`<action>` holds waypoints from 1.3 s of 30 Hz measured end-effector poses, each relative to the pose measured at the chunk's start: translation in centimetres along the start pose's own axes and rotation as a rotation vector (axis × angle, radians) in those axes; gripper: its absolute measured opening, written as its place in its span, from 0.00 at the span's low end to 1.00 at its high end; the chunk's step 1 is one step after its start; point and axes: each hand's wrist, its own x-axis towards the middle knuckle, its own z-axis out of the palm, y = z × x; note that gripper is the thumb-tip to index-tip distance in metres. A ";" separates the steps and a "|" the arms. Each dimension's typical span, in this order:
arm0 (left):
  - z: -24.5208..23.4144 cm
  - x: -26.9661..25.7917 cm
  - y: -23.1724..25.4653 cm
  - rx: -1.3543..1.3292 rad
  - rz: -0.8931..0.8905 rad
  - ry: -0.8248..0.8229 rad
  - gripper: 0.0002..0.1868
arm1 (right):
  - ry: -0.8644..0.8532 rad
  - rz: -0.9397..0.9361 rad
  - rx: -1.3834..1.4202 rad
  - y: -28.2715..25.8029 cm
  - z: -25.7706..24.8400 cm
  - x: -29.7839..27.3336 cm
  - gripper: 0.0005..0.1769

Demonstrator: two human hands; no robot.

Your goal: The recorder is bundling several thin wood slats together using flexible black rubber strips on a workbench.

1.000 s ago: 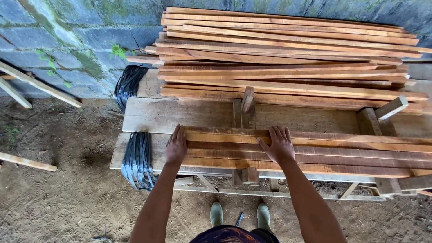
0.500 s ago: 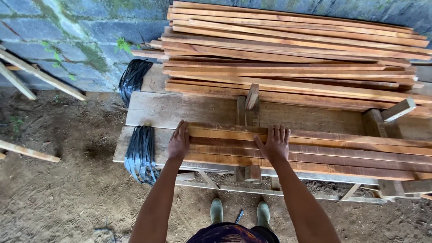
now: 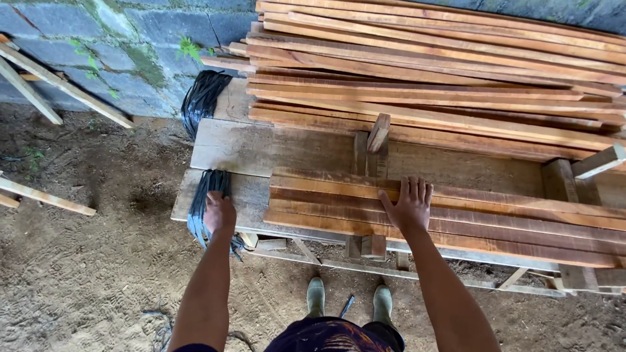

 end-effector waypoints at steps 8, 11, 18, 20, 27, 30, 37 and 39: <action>0.2 1.3 -2.2 0.312 -0.031 -0.115 0.17 | -0.032 0.018 0.035 -0.3 -0.2 0.5 0.43; 1.1 2.2 -3.1 0.291 -0.031 -0.123 0.19 | -0.023 0.009 0.025 -0.2 -0.4 0.4 0.42; -0.9 2.7 -2.0 0.270 -0.013 -0.118 0.12 | -0.032 0.009 0.034 -0.2 -0.5 0.4 0.42; -0.9 3.4 -2.1 0.272 0.010 -0.139 0.14 | -0.048 0.011 0.040 0.0 -0.4 0.4 0.42; -6.2 2.3 2.5 0.126 -0.005 -0.225 0.27 | -0.098 0.040 0.055 -0.1 -0.5 0.4 0.42; -7.8 2.0 3.5 -0.103 -0.013 -0.265 0.18 | -0.111 0.040 0.058 -0.1 -0.7 0.5 0.42; -10.6 1.7 4.9 -0.473 0.148 -0.184 0.08 | -0.176 0.069 0.076 -0.3 -1.1 0.3 0.43; -11.8 1.5 6.0 -0.564 0.221 -0.145 0.08 | -0.175 0.076 0.065 -0.4 -1.3 0.3 0.44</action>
